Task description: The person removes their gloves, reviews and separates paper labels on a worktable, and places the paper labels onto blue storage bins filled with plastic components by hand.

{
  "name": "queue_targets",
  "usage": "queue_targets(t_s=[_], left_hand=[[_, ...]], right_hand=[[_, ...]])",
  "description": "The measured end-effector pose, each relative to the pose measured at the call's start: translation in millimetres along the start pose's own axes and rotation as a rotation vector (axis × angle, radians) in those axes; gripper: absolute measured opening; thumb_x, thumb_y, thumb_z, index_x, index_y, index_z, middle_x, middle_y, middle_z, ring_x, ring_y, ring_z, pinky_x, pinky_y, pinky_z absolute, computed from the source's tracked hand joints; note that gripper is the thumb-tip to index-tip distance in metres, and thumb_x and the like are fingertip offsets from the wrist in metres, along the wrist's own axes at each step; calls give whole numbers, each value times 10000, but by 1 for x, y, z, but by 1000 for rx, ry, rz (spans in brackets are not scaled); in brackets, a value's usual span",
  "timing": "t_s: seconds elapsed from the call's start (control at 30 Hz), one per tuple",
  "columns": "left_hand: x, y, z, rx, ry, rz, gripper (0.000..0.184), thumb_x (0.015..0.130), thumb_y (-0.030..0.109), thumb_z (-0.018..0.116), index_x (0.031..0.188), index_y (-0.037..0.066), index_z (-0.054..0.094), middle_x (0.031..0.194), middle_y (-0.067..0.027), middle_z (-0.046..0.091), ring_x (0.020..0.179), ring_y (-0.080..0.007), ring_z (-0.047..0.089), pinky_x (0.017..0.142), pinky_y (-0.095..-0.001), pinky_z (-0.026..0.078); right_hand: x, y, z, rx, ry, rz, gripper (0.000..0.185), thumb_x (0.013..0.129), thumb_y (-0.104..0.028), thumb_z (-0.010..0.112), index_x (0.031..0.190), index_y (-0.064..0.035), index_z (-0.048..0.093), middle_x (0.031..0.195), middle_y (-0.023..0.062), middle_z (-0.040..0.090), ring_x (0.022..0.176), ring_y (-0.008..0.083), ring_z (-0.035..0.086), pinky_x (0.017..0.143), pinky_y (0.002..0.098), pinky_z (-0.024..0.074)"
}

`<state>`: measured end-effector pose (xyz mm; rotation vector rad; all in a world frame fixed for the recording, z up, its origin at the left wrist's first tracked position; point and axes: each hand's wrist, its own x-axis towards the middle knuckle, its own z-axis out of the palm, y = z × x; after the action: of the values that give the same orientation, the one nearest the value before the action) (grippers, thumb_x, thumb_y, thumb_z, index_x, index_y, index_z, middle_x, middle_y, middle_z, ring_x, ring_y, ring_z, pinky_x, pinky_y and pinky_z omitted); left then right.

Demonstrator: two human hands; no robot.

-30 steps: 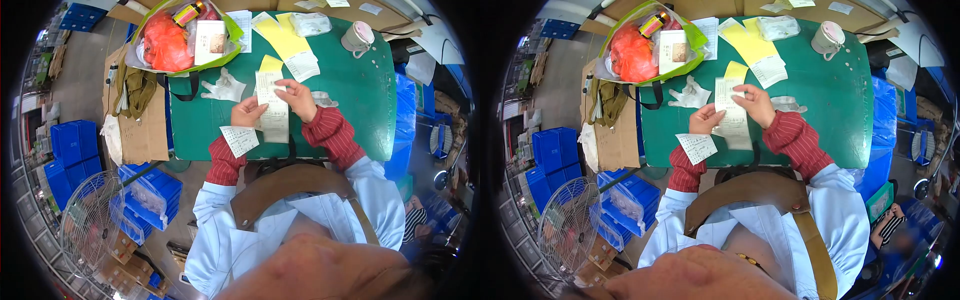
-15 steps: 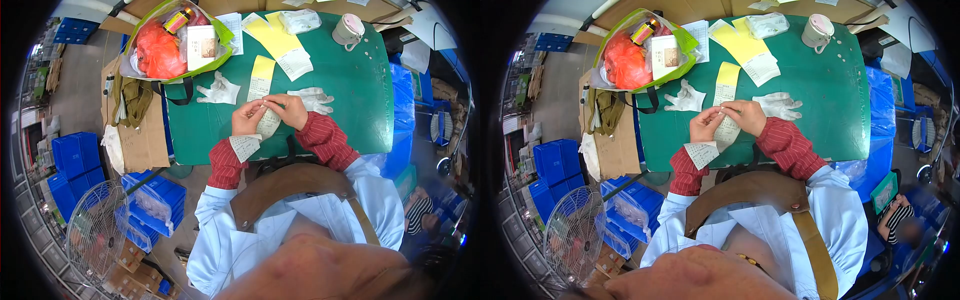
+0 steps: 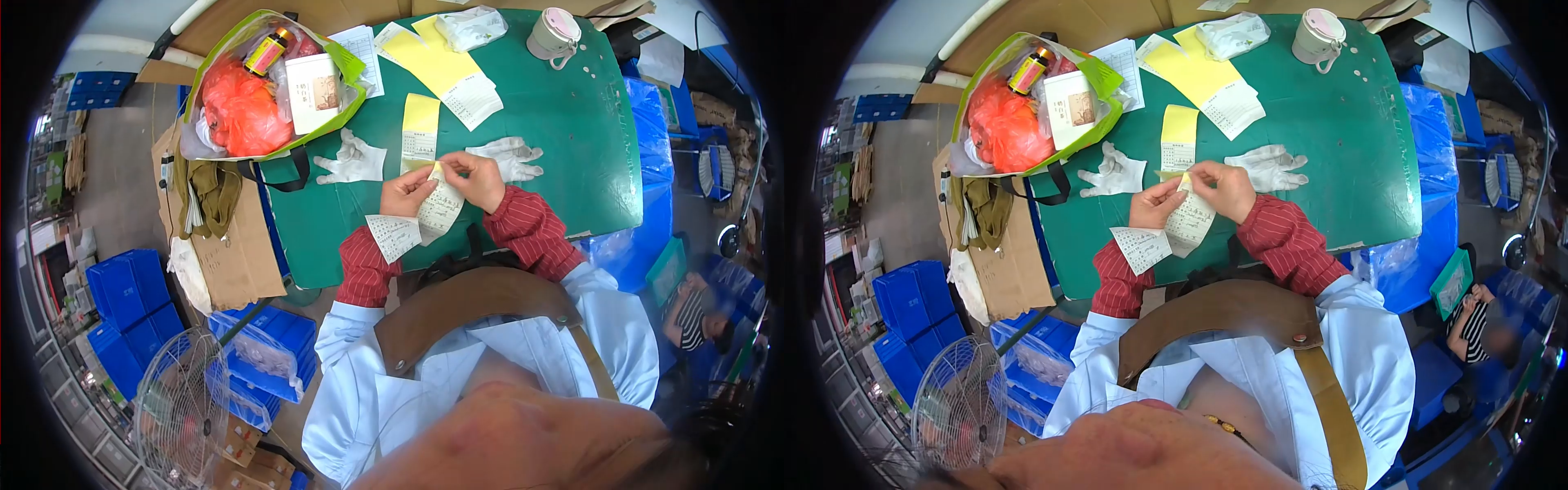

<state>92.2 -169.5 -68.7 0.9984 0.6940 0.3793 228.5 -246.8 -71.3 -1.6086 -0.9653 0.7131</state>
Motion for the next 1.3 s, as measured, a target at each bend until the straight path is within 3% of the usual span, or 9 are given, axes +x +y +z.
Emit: queue_targets(t_s=[0.17,0.37,0.47,0.57,0.73,0.83,0.9,0.97,1.3], left_hand=[[22,-6,-26,45,14,-14,260,769,-5,533,1026,-48,527,861,-100,601,718,-113,573,629,-217,464],[74,-9,-66,-15,67,-126,364,758,41,572,1097,-37,468,924,-123,584,780,-143,572,679,-228,463],[79,8,-67,313,309,19,418,741,58,601,1123,-22,450,1022,-138,542,892,-152,538,762,-240,433],[67,19,-83,279,317,194,433,724,68,626,1115,-16,462,1083,-139,507,962,-156,501,816,-251,403],[-14,26,-60,-81,370,143,348,776,121,574,1089,-1,482,1029,-111,540,945,-186,521,800,-280,424],[-77,12,-17,-303,211,119,395,835,207,480,1139,-33,404,1069,-147,512,979,-229,508,838,-345,416],[-108,-11,5,-407,217,153,435,831,240,487,1148,-42,388,1095,-170,488,998,-245,497,866,-366,400],[-140,-27,25,-608,295,203,455,824,258,499,1154,-35,386,1088,-155,496,996,-230,500,863,-361,403],[-291,-186,71,-812,1160,585,292,811,106,512,1063,-34,461,1008,-132,538,924,-215,540,783,-325,469]], right_hand=[[24,32,-52,503,517,374,84,741,-92,552,792,-32,582,658,-18,548,504,60,448,429,194,330],[11,32,-145,692,804,180,153,803,-138,489,871,-8,533,706,28,532,570,108,505,459,232,399],[3,24,-156,654,816,160,147,799,-142,505,870,-15,529,647,-9,500,533,73,473,459,201,391],[4,4,-143,614,778,159,136,795,-148,525,852,-26,540,619,-34,482,497,35,413,438,173,339],[18,-11,-112,373,502,48,137,785,-120,547,861,-6,560,693,-13,533,587,45,472,519,181,382],[11,-32,-62,106,159,-96,122,756,-64,566,857,4,563,754,24,567,658,79,521,594,199,417],[-11,-47,-24,-39,-116,-387,130,685,-6,590,814,-14,574,777,83,585,706,154,569,650,252,450],[-36,-54,6,-159,-355,-784,176,633,12,605,801,-31,574,782,107,585,705,229,576,654,293,464],[-196,-53,72,7,-1426,-1174,191,642,-93,610,826,-66,568,953,85,531,907,251,506,774,354,418]])
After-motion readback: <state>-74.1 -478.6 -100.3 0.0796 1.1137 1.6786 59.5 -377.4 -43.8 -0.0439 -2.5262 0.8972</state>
